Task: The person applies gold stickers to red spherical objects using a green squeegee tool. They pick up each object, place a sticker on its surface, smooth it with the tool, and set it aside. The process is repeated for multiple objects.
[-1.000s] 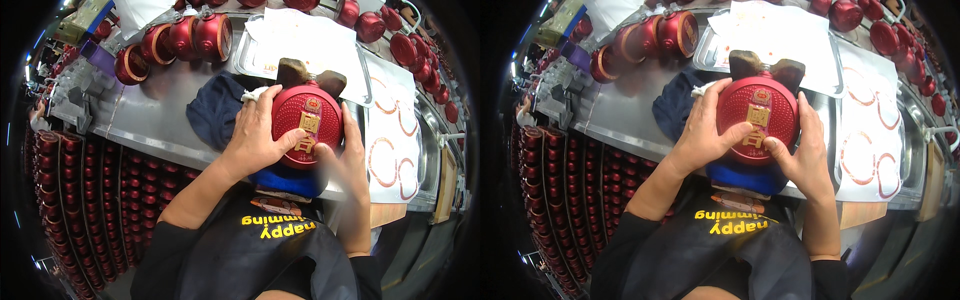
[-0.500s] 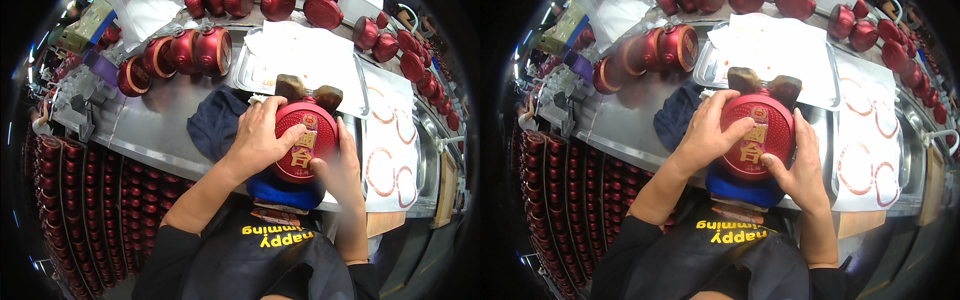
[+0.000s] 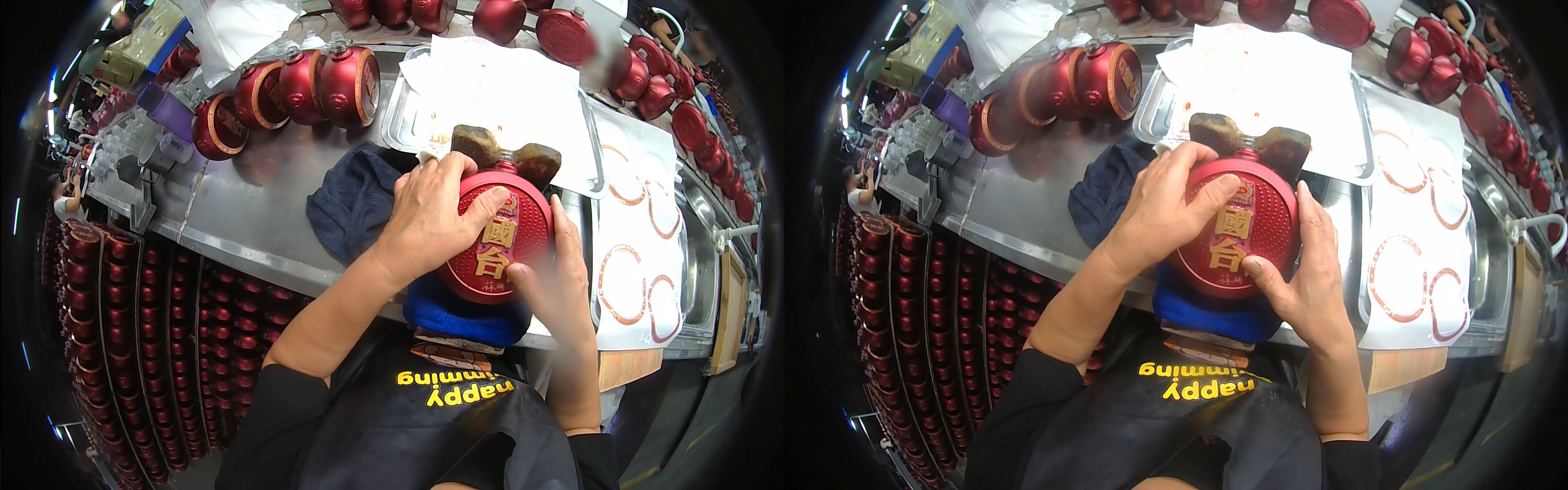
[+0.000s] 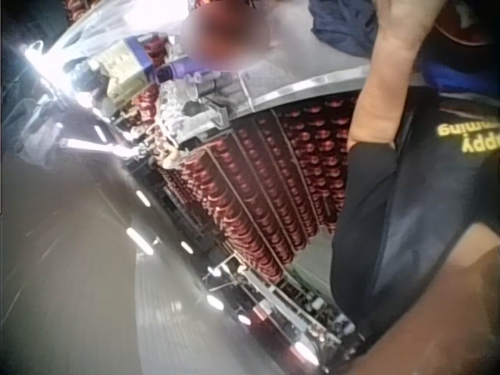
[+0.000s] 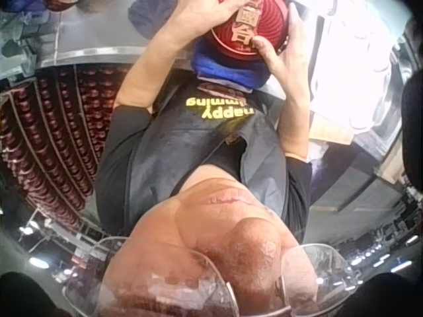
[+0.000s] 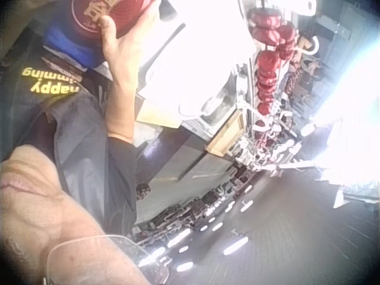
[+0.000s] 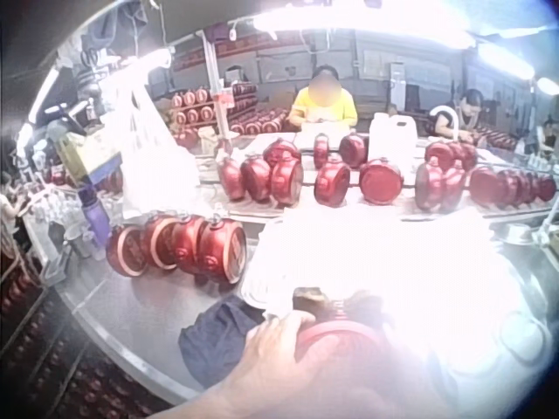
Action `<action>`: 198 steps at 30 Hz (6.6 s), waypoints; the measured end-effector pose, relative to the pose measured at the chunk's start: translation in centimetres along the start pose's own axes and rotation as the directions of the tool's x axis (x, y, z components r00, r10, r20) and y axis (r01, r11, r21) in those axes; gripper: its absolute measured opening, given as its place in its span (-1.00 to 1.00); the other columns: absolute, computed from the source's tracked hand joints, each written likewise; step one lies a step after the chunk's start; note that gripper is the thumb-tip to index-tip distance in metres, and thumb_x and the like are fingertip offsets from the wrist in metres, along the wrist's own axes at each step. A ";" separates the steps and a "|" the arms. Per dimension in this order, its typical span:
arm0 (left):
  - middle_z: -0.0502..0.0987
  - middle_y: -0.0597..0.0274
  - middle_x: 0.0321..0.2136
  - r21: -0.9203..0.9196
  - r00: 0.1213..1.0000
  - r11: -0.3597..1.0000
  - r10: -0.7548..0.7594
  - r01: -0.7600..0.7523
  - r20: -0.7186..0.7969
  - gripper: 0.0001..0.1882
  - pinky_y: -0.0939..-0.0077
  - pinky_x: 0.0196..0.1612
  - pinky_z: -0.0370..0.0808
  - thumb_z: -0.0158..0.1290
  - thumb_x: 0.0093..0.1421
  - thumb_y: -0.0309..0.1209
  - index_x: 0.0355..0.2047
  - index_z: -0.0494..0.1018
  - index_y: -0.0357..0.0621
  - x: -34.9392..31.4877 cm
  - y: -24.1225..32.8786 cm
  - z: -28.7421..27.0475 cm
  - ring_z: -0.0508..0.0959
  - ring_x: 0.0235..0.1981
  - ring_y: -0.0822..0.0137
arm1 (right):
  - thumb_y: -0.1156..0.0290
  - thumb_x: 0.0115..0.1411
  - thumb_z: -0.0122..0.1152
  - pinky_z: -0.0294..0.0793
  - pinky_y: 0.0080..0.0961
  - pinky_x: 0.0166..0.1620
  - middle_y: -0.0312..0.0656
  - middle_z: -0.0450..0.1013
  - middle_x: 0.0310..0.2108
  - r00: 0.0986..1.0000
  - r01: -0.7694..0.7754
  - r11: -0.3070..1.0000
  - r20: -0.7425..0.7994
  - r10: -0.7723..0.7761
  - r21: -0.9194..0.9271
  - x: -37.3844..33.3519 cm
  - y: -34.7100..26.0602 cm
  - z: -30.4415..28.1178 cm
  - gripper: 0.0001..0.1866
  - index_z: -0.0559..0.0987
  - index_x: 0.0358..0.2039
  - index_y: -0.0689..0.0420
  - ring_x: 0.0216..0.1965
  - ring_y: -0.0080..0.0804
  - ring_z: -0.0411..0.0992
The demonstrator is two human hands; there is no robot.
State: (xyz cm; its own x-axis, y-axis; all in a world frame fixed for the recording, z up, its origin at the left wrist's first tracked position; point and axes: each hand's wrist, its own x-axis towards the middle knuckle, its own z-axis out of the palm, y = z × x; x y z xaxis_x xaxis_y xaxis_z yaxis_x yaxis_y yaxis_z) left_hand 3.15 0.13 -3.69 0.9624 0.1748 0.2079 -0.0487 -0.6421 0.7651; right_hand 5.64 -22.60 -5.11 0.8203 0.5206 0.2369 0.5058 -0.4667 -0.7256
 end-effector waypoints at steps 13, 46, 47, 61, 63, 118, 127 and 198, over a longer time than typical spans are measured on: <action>0.28 -0.34 0.24 0.111 0.970 0.970 0.225 -0.215 -0.088 0.10 -0.10 0.34 0.13 0.25 0.17 0.18 0.44 -0.02 -0.25 -4.8 -1.7 0.2 0.27 0.28 -0.25 | 0.34 0.25 0.41 0.49 -0.24 0.17 0.31 0.32 0.30 0.993 0.086 0.996 -0.087 -0.083 0.024 0.3 0.8 -1.6 -0.17 0.21 0.42 0.34 0.18 -0.04 0.48; 0.55 0.05 0.14 0.211 0.817 0.890 0.455 -0.403 -0.355 -0.35 -0.05 0.31 0.10 -0.06 0.45 0.01 0.30 0.39 -0.29 -13.1 -4.5 2.6 0.34 0.23 0.01 | 0.49 -0.10 0.45 0.33 -0.22 -0.16 -0.37 0.45 -0.40 0.643 0.766 0.600 0.280 -0.713 -0.231 1.6 -3.8 -1.9 -0.80 0.60 -0.44 0.01 -0.37 -0.40 0.46; 0.56 0.06 0.14 0.226 0.809 0.881 0.473 -0.417 -0.349 -0.34 -0.06 0.30 0.11 -0.08 0.46 0.03 0.30 0.39 -0.28 -12.6 -4.3 2.4 0.35 0.22 0.01 | 0.49 -0.11 0.47 0.32 -0.24 -0.17 -0.36 0.46 -0.40 0.702 0.708 0.688 0.270 -0.659 -0.160 0.8 -2.6 -2.5 -0.78 0.61 -0.43 0.02 -0.37 -0.41 0.46; 0.66 0.42 -0.14 0.422 0.666 0.557 0.727 -0.715 0.169 -0.47 -0.03 0.41 -0.10 -0.11 0.40 0.14 0.24 0.52 0.30 -1.9 -1.7 -1.7 0.35 0.23 0.28 | 0.53 0.14 0.45 0.37 -0.50 -0.37 -0.22 0.47 -0.46 0.932 0.361 0.928 -0.060 -0.357 0.090 -0.3 -1.3 -3.4 -0.85 0.64 -0.30 0.24 -0.45 -0.41 0.43; 0.67 0.38 -0.23 0.447 0.676 0.565 0.724 -0.694 0.134 -0.47 -0.04 0.39 -0.08 -0.14 0.44 0.10 0.28 0.47 0.27 -0.1 -2.0 -2.2 0.34 0.25 0.26 | 0.51 0.08 0.47 0.39 -0.34 -0.19 -0.25 0.51 -0.39 0.866 0.427 0.883 -0.195 -0.461 -0.195 1.4 -1.7 -2.2 -0.79 0.66 -0.24 0.11 -0.31 -0.29 0.47; 0.57 0.05 0.11 0.353 0.776 0.785 0.596 -0.510 -0.205 -0.54 0.23 0.20 0.44 0.09 0.38 -0.40 0.26 0.39 -0.25 -10.4 -4.9 2.1 0.38 0.23 -0.06 | 0.62 0.23 0.18 0.40 -0.25 0.18 -0.08 0.44 0.03 0.962 0.141 0.842 0.271 0.007 -0.521 -8.3 9.9 -11.6 -0.68 0.63 0.00 0.18 0.11 -0.05 0.39; 0.58 -0.02 0.07 0.372 0.751 0.759 0.628 -0.534 -0.204 -0.59 0.24 0.23 0.44 0.09 0.39 -0.35 0.18 0.46 -0.26 -11.5 -0.6 1.6 0.28 0.28 -0.09 | 0.61 0.32 0.08 0.39 -0.31 0.18 -0.05 0.45 0.03 0.977 -0.093 0.995 0.188 0.097 -0.029 -8.0 9.8 -11.2 -0.74 0.59 -0.02 0.30 0.10 -0.12 0.40; 0.59 0.19 -0.09 -0.589 0.627 0.758 0.320 0.280 0.711 -0.64 0.65 -0.31 0.59 -0.07 0.40 -0.48 0.15 0.48 -0.29 0.7 12.9 12.1 0.67 -0.35 0.49 | 0.40 0.42 0.14 0.31 -0.28 0.29 -0.05 0.25 0.31 0.954 0.115 0.963 0.244 -0.176 0.243 -4.4 7.8 -19.0 -0.52 0.44 0.32 0.16 0.20 -0.25 0.35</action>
State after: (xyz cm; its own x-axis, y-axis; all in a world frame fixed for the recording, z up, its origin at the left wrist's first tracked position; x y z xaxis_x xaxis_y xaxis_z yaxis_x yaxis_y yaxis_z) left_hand 6.48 -17.11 -1.05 0.7773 -0.6265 -0.0578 0.0754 0.0015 0.9972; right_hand 11.05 -42.12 0.51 0.6282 0.7531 0.1955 0.5169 -0.2161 -0.8283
